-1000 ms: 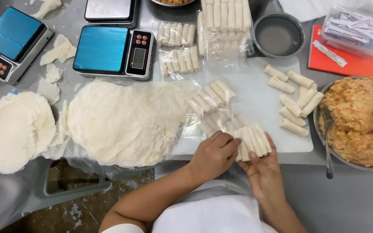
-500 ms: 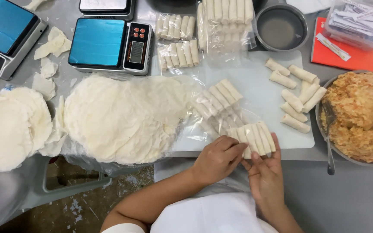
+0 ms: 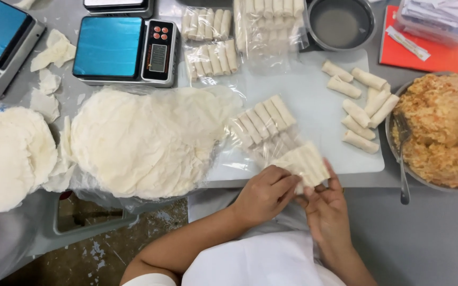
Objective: The person places several spring rolls into a plastic bag, uses a digital scale to check the weight, and rolls dough with filling on a table.
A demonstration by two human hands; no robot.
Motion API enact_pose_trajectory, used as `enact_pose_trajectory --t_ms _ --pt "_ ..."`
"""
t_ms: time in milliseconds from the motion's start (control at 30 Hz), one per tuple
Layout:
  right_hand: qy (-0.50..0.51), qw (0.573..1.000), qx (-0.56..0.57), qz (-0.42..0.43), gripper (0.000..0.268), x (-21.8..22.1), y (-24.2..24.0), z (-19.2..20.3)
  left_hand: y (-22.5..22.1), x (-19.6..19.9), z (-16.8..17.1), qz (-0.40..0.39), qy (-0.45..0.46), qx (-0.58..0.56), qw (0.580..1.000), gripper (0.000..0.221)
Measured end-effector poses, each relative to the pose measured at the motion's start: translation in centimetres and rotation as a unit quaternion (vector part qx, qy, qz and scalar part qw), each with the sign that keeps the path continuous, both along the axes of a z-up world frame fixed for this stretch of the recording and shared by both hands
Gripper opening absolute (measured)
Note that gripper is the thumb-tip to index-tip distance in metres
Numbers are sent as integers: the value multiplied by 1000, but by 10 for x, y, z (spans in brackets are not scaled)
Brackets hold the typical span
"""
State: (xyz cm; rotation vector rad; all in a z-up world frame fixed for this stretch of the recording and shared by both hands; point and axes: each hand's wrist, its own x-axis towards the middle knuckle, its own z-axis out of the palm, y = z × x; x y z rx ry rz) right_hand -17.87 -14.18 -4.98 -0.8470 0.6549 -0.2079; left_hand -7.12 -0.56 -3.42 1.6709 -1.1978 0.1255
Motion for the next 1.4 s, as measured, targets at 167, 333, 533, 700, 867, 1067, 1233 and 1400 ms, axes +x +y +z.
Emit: enact_pose_trajectory --t_ms 167,333,533,700,867,1067,1233,1400 --pt "-4 998 2 55 90 7 -6 4 1 0 -2 -6 -12 4 1000 17" --pt "-77 996 -27 -28 84 5 -18 -68 -12 -2 -9 1 -23 8 1000 16" --pt "-108 994 -25 -19 78 46 -49 -93 -36 22 -16 23 -43 18 999 18" --pt "-124 978 -92 -142 75 39 -44 -44 -69 22 -24 -15 -36 12 999 20" --pt "-79 988 -76 -113 81 10 -79 -97 -75 14 -36 -79 15 35 996 16" --pt "-32 982 -30 -182 58 13 -47 -55 -90 8 -35 -83 -55 64 993 14" --pt "-29 985 -52 -161 54 20 -53 -46 -91 7 -37 -96 -63 77 990 16" --pt "-46 989 -32 -136 53 36 -54 -27 -89 6 -19 -86 -90 86 988 20"
